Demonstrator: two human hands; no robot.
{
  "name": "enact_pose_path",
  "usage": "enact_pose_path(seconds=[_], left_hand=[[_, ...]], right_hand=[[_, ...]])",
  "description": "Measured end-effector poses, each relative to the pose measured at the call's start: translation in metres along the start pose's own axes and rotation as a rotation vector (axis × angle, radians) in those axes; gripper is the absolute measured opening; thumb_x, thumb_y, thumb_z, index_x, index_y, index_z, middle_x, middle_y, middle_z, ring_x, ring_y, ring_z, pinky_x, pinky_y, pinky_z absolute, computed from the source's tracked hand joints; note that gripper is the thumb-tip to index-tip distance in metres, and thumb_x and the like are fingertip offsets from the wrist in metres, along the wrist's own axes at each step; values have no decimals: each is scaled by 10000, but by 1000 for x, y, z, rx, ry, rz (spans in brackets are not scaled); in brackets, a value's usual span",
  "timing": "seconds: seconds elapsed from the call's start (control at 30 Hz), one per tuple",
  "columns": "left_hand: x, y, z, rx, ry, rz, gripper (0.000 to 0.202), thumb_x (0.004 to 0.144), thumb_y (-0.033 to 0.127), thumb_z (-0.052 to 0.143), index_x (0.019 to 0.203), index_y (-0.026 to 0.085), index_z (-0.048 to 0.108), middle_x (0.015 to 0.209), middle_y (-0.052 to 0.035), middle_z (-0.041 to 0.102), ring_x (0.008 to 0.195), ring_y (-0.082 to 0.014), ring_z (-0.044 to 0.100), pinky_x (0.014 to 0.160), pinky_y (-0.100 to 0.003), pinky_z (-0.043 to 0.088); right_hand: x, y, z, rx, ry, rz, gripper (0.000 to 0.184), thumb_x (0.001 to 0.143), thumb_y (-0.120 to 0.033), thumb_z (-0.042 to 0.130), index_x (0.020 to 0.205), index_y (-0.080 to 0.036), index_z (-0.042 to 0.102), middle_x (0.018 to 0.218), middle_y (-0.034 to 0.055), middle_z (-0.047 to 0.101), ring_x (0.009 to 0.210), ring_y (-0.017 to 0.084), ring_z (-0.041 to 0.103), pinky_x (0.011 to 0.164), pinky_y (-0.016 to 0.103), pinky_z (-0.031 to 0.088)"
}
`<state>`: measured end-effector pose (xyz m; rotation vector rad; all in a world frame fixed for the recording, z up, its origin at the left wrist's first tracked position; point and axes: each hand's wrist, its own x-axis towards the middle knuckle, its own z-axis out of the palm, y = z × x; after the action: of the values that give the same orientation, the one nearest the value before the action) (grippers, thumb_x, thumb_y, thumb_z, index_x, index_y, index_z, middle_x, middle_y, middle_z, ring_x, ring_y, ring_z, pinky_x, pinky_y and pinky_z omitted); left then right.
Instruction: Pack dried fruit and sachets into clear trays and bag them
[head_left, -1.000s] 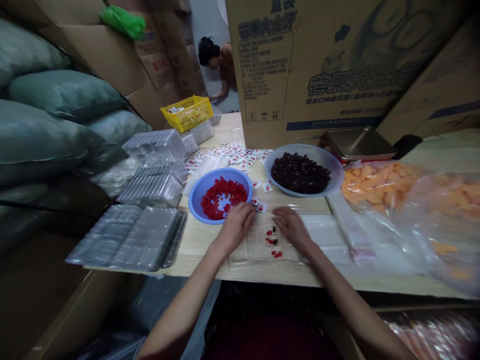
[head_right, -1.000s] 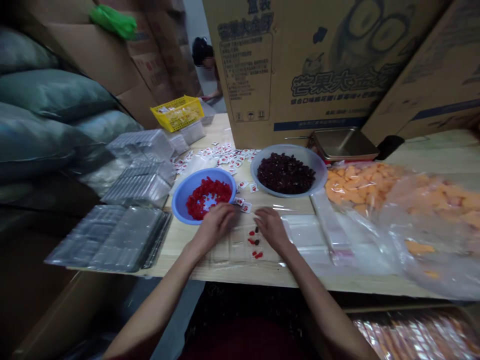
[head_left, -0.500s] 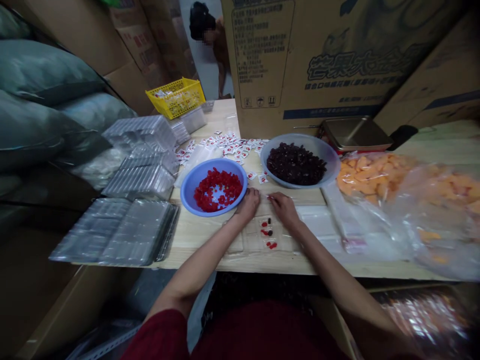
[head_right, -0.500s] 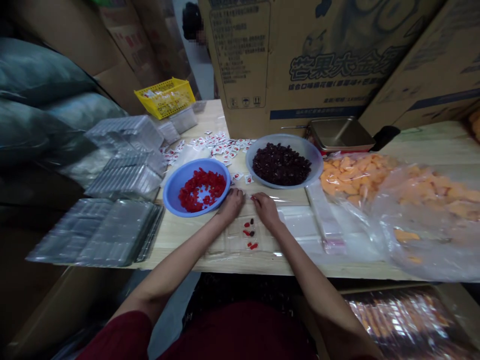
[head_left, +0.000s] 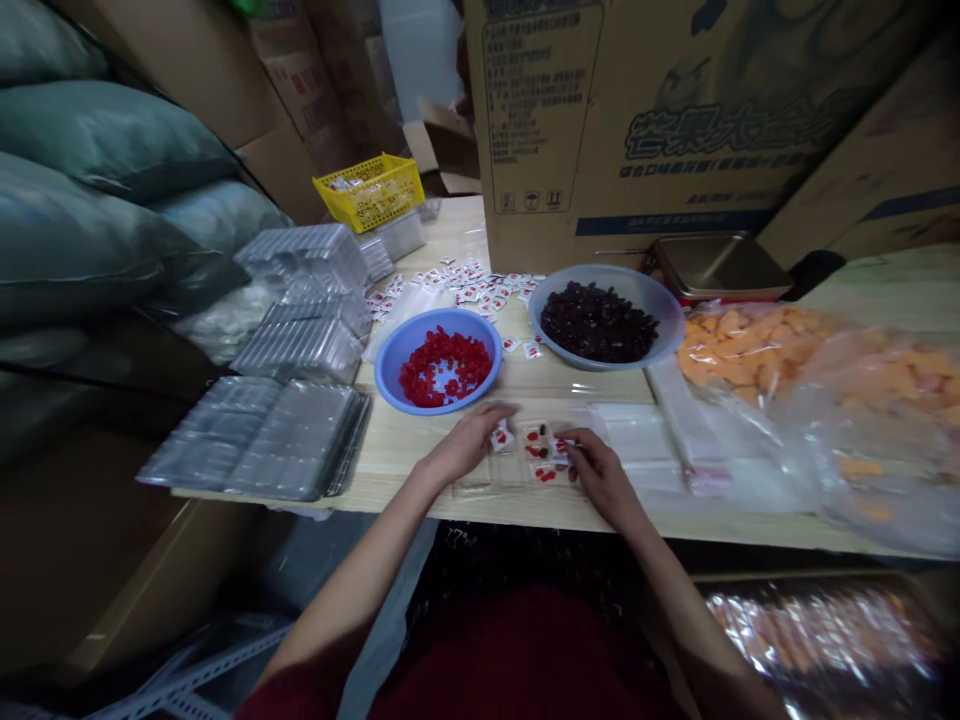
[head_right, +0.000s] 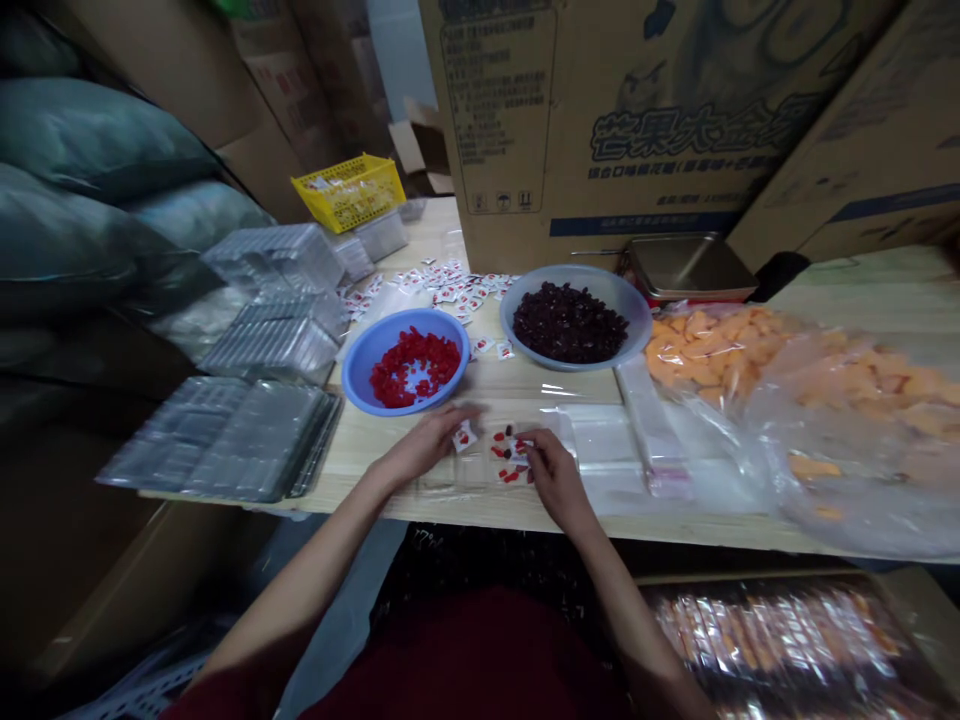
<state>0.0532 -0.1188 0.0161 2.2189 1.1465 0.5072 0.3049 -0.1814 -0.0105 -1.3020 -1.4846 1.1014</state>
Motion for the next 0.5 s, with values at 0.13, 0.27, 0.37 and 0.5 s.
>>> enact_pose_path(seconds=[0.13, 0.27, 0.37, 0.5], left_hand=[[17, -2, 8, 103, -88, 17, 454, 845, 35, 421, 1243, 159, 601, 1116, -105, 700, 1022, -214, 639, 915, -336, 487], [21, -4, 20, 191, -57, -33, 325, 841, 38, 441, 1084, 164, 616, 916, -73, 689, 860, -204, 631, 797, -304, 485], [16, -6, 31, 267, 20, -127, 241, 852, 41, 451, 991, 171, 600, 869, -76, 658, 833, -205, 607, 770, -301, 471], [6, 1, 35, 254, 118, -136, 154, 903, 118, 473, 970, 178, 598, 959, -102, 633, 915, -224, 588, 828, -341, 474]], right_hand=[[0, -6, 14, -86, -56, -154, 212, 943, -293, 509, 1027, -237, 695, 991, 73, 666, 958, 223, 640, 849, 359, 516], [3, -7, 23, -119, -107, -177, 216, 929, -261, 525, 1045, -246, 706, 980, 74, 666, 935, 223, 641, 819, 354, 509], [4, 0, 32, -129, -132, -168, 189, 917, -259, 546, 1020, -236, 702, 1011, 76, 666, 967, 230, 632, 807, 348, 502], [7, 10, 42, -103, -153, -103, 166, 884, -290, 596, 1011, -225, 683, 813, 27, 630, 715, 179, 598, 664, 297, 487]])
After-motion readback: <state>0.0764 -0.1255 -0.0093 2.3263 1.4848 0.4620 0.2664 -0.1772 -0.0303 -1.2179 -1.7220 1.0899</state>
